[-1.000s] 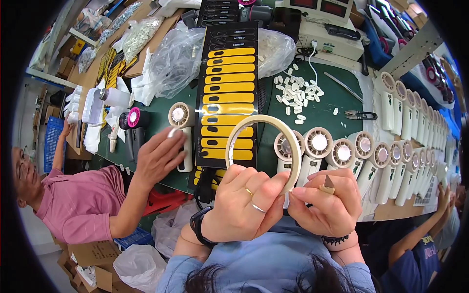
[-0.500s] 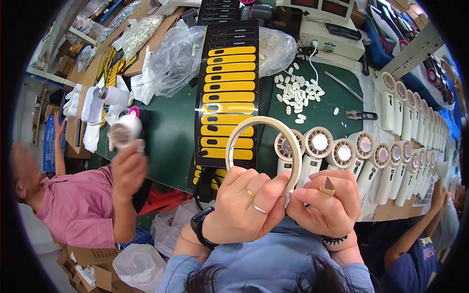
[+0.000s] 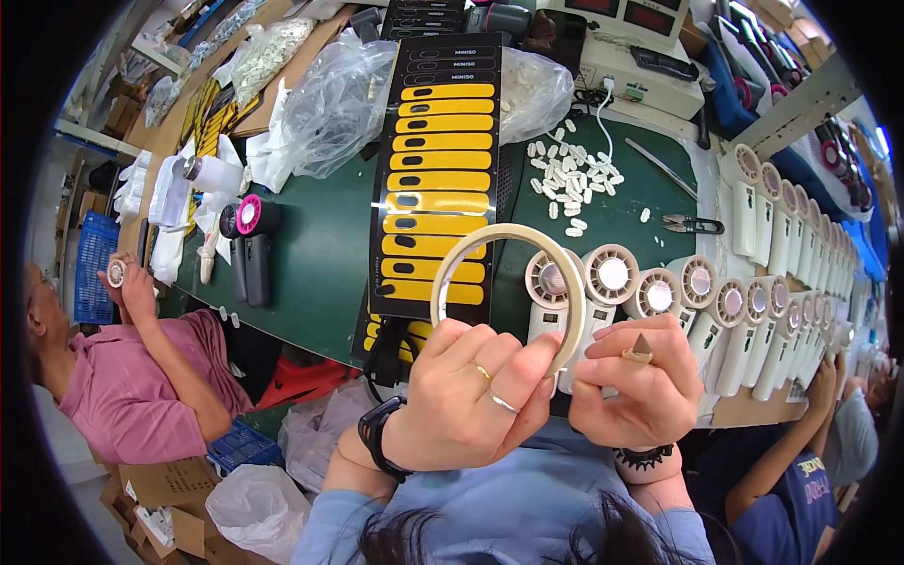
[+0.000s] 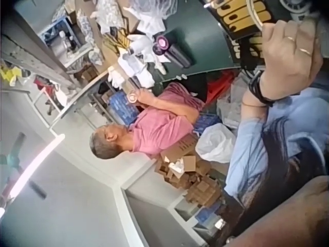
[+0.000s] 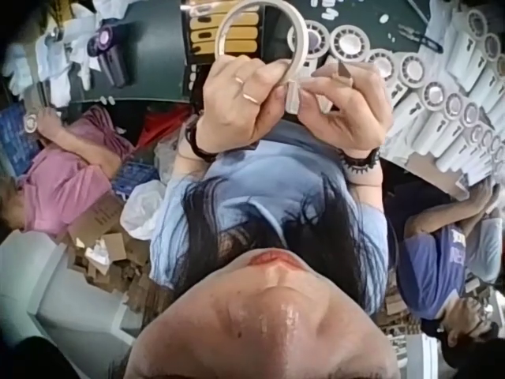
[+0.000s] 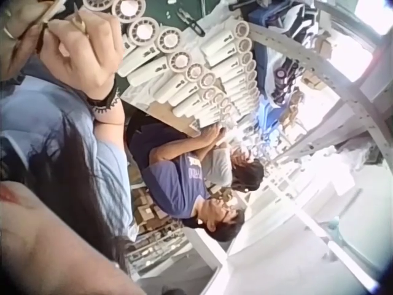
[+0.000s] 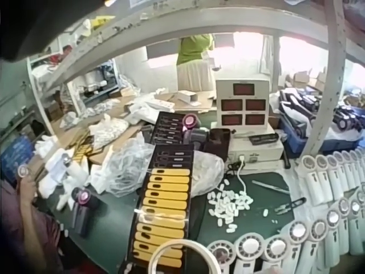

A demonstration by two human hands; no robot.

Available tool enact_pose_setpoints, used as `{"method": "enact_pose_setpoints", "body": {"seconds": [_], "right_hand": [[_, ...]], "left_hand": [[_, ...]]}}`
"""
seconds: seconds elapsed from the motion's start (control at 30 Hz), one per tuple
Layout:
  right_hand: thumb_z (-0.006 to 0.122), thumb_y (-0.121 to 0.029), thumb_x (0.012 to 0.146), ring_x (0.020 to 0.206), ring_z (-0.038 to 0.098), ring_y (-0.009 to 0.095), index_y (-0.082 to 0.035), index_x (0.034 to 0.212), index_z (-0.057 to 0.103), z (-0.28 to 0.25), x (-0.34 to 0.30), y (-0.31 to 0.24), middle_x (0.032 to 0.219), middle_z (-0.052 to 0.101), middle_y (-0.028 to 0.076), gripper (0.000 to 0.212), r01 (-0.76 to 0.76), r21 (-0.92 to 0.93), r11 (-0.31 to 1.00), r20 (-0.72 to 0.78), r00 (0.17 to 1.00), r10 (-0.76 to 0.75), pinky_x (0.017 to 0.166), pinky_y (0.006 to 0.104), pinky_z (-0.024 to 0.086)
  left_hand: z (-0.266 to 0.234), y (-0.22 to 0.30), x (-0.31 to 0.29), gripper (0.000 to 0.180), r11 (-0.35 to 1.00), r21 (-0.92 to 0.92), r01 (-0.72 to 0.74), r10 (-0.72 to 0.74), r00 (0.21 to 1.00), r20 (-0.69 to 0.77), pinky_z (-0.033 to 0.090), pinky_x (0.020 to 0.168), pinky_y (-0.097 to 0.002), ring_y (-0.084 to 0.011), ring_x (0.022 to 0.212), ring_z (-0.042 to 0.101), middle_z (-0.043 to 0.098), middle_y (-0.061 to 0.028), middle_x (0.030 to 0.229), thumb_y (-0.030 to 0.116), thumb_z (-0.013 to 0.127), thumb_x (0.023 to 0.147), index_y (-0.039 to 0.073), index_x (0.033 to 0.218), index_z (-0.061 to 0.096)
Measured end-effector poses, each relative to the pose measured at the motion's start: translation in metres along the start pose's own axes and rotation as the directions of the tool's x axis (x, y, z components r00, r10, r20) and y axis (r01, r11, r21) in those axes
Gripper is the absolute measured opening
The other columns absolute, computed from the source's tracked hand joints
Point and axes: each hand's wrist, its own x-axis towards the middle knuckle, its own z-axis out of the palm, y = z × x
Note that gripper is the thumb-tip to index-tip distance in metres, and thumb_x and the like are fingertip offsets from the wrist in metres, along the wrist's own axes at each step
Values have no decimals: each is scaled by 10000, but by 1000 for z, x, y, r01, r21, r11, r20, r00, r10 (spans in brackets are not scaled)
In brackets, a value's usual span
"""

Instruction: The person cuts a piece of tape from a roll using shears and applies it to a circuit board inside a handheld fan. Then, they use tweezers to pick up a small white component and place it onto the taped area.

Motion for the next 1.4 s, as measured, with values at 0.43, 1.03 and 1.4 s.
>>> {"method": "enact_pose_setpoints", "body": {"seconds": [0.43,1.03,1.4], "right_hand": [[724,44,607,667,565,171,-26,780,655,-2,1,-2,729,594,83,199,-154,19,988,39,987,153,574,257,430],[742,60,584,629,581,166,-3,779,670,-3,4,-4,736,619,98,218,-107,-14,994,80,991,108,519,234,436],[716,56,598,604,580,182,-16,778,662,-1,1,-8,728,617,100,200,-60,-68,996,51,997,64,509,252,440]], "left_hand": [[2,4,1,332,992,123,4,-2,1000,-22,275,505,-289,-147,512,423,435,-9,633,74,653,670,-11,987,604],[3,8,-2,319,961,278,9,-5,1000,-16,267,500,-279,-118,502,415,428,11,626,105,617,678,-8,976,625],[3,12,-2,316,949,315,14,-14,1000,-3,279,511,-272,-109,523,418,423,21,633,115,604,692,-4,984,631]]}}
